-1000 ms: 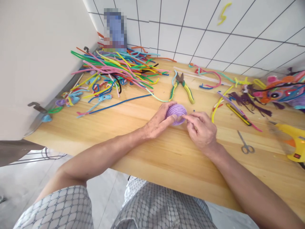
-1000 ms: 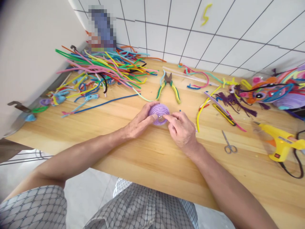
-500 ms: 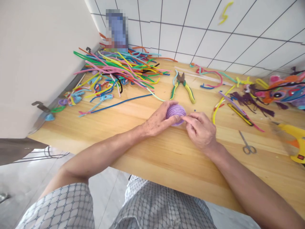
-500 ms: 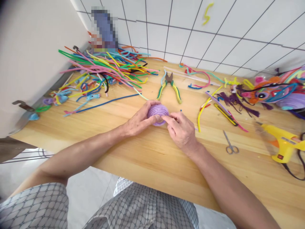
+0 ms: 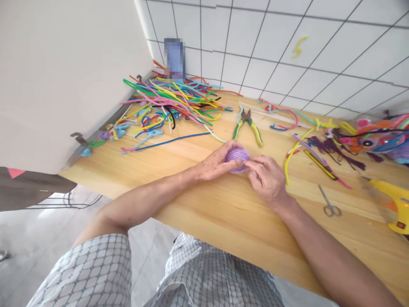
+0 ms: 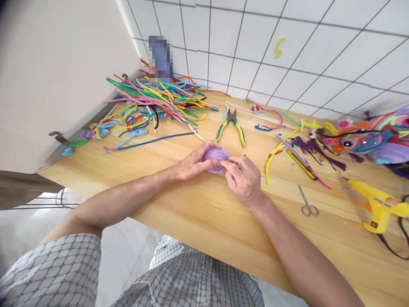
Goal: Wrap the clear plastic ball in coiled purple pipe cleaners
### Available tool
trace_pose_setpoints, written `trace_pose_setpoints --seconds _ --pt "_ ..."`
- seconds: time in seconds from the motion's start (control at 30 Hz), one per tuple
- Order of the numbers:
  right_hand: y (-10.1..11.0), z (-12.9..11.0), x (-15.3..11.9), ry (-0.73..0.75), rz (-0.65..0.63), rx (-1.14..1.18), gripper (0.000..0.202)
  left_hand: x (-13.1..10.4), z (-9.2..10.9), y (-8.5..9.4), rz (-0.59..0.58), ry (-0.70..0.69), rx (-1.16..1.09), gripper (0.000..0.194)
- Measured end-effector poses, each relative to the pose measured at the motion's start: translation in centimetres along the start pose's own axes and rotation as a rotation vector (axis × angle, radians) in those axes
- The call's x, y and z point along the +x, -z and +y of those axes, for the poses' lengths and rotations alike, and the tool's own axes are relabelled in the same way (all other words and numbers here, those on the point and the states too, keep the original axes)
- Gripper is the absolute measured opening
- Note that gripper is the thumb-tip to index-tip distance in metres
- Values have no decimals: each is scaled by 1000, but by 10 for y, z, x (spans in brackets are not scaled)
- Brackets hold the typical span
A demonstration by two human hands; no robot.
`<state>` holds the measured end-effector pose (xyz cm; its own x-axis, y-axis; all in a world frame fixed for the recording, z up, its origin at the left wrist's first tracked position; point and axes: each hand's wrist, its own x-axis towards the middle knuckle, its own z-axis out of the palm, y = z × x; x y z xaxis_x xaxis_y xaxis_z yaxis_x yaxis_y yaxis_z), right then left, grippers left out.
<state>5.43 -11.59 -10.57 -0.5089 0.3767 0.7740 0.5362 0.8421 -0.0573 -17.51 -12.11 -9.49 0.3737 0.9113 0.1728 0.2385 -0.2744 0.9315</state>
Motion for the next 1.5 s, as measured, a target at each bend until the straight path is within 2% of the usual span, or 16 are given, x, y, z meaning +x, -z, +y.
trace_pose_setpoints --seconds 0.13,0.27,0.37,0.5,0.7,0.9,1.03,1.23,1.5 --pt "6 -4 6 32 39 -76 39 -1 -2 -3 94 29 -54 50" --pt "7 -19 5 26 51 -17 37 -3 -4 -7 171 67 -44 61" --pt "6 -26 4 -15 26 82 35 -3 -5 -8 158 21 19 62" --pt "4 -19 1 -90 10 196 34 -3 -10 -7 140 -85 112 57" --pt "-1 2 -5 -152 -22 274 28 -1 -13 -11 73 -58 145 63" --pt "-6 8 -10 -182 -3 206 13 1 -16 -12 204 47 -52 71" --pt "-9 8 -13 -178 1 148 13 2 -16 -15 270 76 -242 70" --pt "-10 8 -12 -210 -10 143 17 1 -11 -16 288 55 -257 74" --pt "-4 -10 -4 -307 -50 209 18 -7 -9 -17 291 124 -333 65"
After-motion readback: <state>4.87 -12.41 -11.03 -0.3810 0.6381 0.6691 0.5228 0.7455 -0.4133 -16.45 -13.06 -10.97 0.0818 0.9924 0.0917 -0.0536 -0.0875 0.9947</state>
